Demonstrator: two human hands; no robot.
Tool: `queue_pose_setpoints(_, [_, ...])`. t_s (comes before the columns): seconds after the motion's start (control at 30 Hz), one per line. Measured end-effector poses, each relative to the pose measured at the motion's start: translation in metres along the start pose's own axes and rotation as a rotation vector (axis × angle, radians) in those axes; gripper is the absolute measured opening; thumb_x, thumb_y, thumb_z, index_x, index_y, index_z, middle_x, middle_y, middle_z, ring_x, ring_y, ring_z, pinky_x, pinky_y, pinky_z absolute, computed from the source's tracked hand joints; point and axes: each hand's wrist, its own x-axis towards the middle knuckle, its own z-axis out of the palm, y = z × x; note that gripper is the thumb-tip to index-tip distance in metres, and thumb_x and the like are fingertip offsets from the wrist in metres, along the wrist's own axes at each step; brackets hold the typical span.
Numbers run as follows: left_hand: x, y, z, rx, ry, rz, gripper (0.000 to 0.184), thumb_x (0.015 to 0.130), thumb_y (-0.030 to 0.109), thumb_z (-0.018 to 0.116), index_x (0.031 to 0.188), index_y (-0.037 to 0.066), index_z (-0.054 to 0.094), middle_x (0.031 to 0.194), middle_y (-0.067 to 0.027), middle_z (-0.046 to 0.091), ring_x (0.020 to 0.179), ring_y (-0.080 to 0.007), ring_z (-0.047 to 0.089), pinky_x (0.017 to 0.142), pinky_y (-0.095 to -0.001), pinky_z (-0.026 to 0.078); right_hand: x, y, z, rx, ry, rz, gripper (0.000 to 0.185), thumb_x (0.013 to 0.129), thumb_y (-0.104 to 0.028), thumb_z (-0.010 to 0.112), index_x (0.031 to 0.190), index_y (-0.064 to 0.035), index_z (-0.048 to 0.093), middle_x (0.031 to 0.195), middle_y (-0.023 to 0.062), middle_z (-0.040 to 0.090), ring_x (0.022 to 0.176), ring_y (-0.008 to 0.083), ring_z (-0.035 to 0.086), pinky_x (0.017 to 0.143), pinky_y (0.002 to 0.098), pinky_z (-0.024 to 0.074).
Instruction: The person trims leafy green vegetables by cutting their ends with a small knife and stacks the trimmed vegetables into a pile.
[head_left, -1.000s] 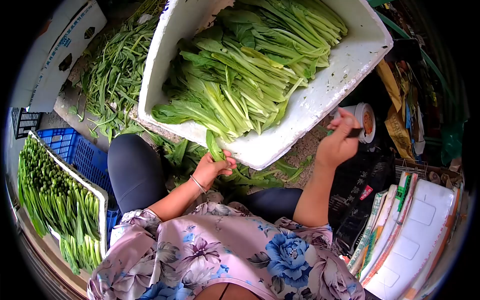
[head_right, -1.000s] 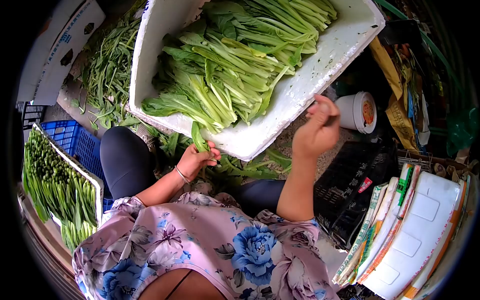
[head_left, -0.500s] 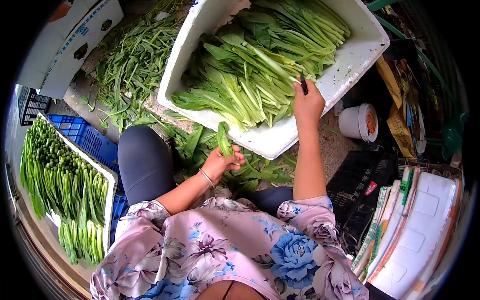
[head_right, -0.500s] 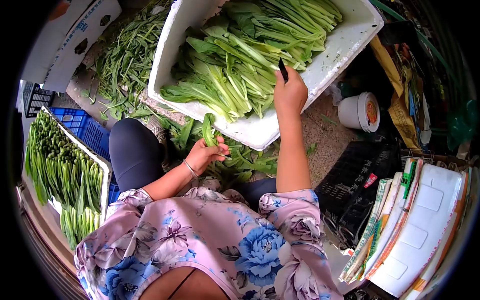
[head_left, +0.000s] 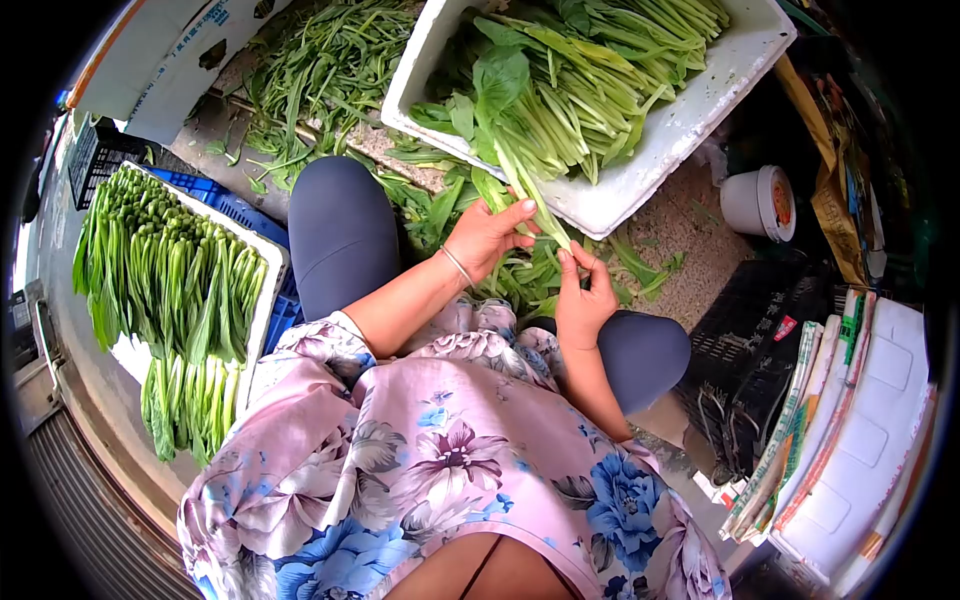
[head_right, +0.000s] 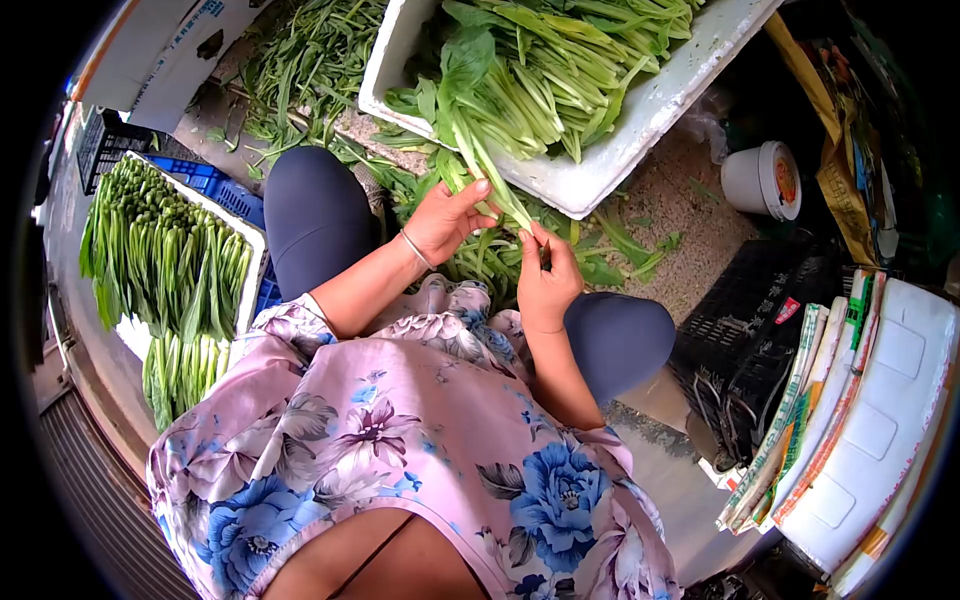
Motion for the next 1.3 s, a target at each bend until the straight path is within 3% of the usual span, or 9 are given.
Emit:
queue_pose_setpoints(0.13, [-0.015,-0.01,-0.01,0.062,0.127,0.026,0.024,0.076,0.01,0.065,0.096,0.006,0.055,0.084,-0.0025,0.059,0.073,-0.013,0.059,0.054,-0.0231,0.05,-0.022,0.013,0.002,0.071,-0.027,-0.159,0.011,0.074,-0.003,0.065,0.084,0.0004,0.061,0.086,0.0086,0.064,0.071,0.0121,0.059,0.062,0.0229,0.0463])
queue_pose_setpoints(0.23, [-0.022,-0.017,-0.022,0.048,0.179,0.064,0.025,0.075,0.008,0.066,0.097,0.005,0.054,0.084,-0.0031,0.06,0.075,-0.0138,0.059,0.054,-0.0227,0.05,-0.029,0.014,0.003,0.188,-0.147,0.054,0.017,0.078,-0.007,0.063,0.092,0.0012,0.059,0.084,0.0074,0.062,0.068,0.0104,0.056,0.062,0.0225,0.0458])
queue_pose_setpoints(0.37, [-0.026,-0.022,-0.029,0.116,0.302,0.085,0.024,0.075,0.01,0.066,0.096,0.005,0.055,0.086,-0.0029,0.059,0.075,-0.0133,0.058,0.058,-0.0241,0.05,-0.033,0.012,0.005,0.817,-0.265,0.904,0.045,0.088,-0.042,0.042,0.108,-0.0027,0.05,0.072,0.0022,0.053,0.055,0.0077,0.041,0.047,0.0217,0.035])
queue_pose_setpoints(0.5, [-0.026,-0.023,-0.029,0.092,0.407,0.094,0.023,0.075,0.012,0.067,0.094,0.005,0.056,0.086,-0.0032,0.059,0.076,-0.0137,0.057,0.059,-0.0247,0.049,-0.053,0.017,0.014,1.184,-0.388,1.069,0.047,0.089,-0.044,0.037,0.115,-0.0049,0.045,0.077,0.0003,0.049,0.059,0.0111,0.041,0.053,0.0251,0.0342])
queue_pose_setpoints(0.83, [-0.025,-0.034,-0.037,0.242,0.492,-0.152,0.019,0.077,0.017,0.065,0.088,0.004,0.057,0.082,-0.0035,0.06,0.071,-0.0137,0.056,0.055,-0.0234,0.048,-0.048,0.022,0.03,0.893,-0.312,0.976,0.031,0.089,-0.03,0.047,0.112,-0.0097,0.05,0.064,-0.0037,0.039,0.052,0.0056,0.037,0.044,0.0201,0.0304])
queue_pose_setpoints(1.07, [-0.018,-0.028,-0.059,-0.098,0.486,-0.364,0.015,0.081,0.022,0.061,0.086,0.01,0.057,0.078,-0.0021,0.058,0.07,-0.0123,0.057,0.055,-0.023,0.05,-0.04,0.057,0.025,0.818,-0.303,1.638,0.028,0.081,-0.037,0.058,0.092,-0.0115,0.056,0.057,-0.0023,0.045,0.043,0.0071,0.036,0.041,0.0228,0.0289])
queue_pose_setpoints(1.1, [-0.018,-0.026,-0.059,-0.158,0.436,-0.363,0.014,0.081,0.023,0.061,0.087,0.011,0.057,0.078,-0.0023,0.058,0.071,-0.0119,0.057,0.057,-0.0227,0.05,-0.03,0.046,0.024,0.817,-0.299,1.639,0.028,0.081,-0.037,0.058,0.092,-0.0115,0.056,0.057,-0.0023,0.045,0.043,0.0071,0.036,0.041,0.0228,0.0289])
queue_pose_setpoints(1.17, [-0.014,-0.027,-0.058,-0.184,0.379,-0.329,0.012,0.083,0.02,0.058,0.088,0.01,0.056,0.082,-0.0036,0.059,0.078,-0.0142,0.059,0.065,-0.0244,0.051,-0.008,0.036,0.026,0.416,-0.455,1.053,0.023,0.081,-0.032,0.058,0.091,-0.0115,0.059,0.059,-0.0011,0.048,0.043,0.0092,0.04,0.042,0.0258,0.0342])
queue_pose_setpoints(1.3, [-0.008,-0.024,-0.056,-0.291,0.278,-0.114,0.011,0.082,0.009,0.057,0.091,0.007,0.051,0.09,-0.0077,0.06,0.092,-0.0219,0.058,0.079,-0.0307,0.049,0.063,0.056,0.057,-0.052,-0.122,0.216,0.024,0.077,-0.02,0.06,0.096,-0.0058,0.059,0.076,0.0111,0.06,0.066,0.0263,0.058,0.061,0.0354,0.0448])
